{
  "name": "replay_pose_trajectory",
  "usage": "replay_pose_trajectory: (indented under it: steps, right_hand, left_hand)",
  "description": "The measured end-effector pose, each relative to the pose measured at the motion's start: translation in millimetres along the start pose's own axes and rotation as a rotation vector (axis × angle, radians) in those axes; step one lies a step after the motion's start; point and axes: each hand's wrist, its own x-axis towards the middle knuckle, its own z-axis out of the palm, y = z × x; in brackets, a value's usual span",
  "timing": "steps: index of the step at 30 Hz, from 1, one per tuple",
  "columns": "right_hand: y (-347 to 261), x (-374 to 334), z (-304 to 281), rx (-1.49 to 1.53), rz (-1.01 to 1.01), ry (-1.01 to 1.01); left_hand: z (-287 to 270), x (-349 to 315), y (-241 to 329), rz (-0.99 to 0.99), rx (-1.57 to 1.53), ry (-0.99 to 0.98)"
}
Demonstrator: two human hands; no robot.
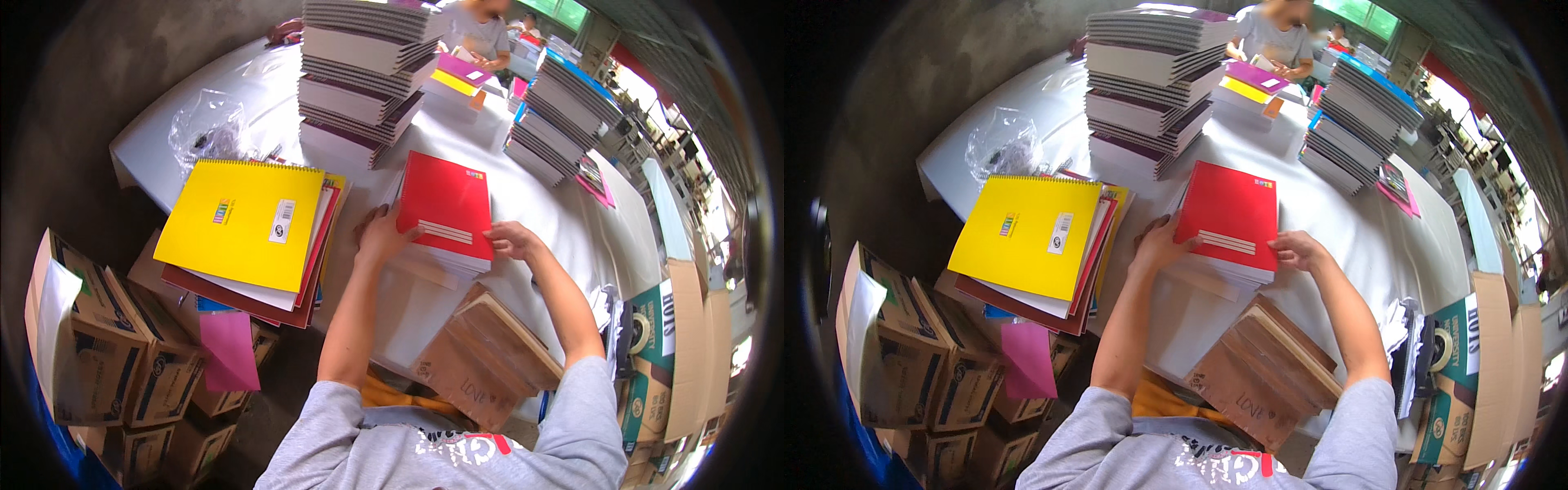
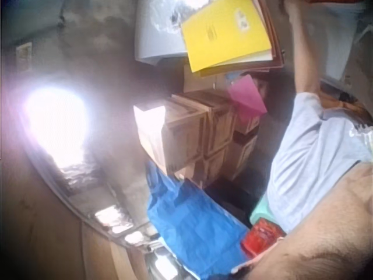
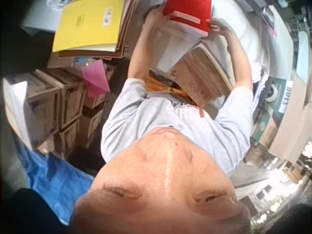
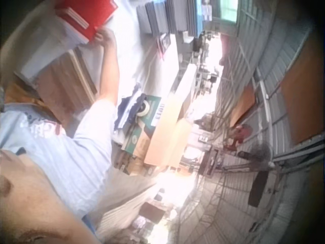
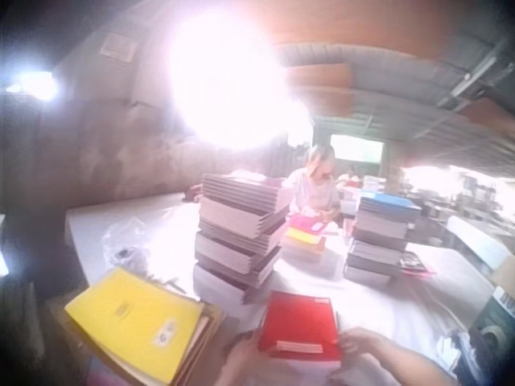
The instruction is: The person places multi-colored notebook covers onto paper stacks and inserts a spiral binding using a manual binding guide.
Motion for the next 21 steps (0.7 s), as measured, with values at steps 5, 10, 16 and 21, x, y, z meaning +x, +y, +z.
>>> replay_pose_trajectory:
  steps: [5, 10, 16, 21]
  right_hand:
    - [2.9, -14.5, 1.3, 0.168, 0.059, 0.017]
    - [16.5, -7.0, 10.9, 0.231, -0.125, 0.191]
    - [6.7, -18.9, 26.7, -0.567, -0.547, 0.675]
    - [-8.8, -42.7, 29.0, -0.344, -0.599, 0.49]
  left_hand:
    - [-15.1, -8.4, 24.7, -0.089, 0.168, -0.212]
    - [-7.1, -8.0, 21.3, -0.058, 0.137, -0.184]
    - [15.2, -9.5, 8.7, 0.056, 0.207, 0.03]
    - [18.7, -6.6, 6.9, 0.076, 0.27, 0.045]
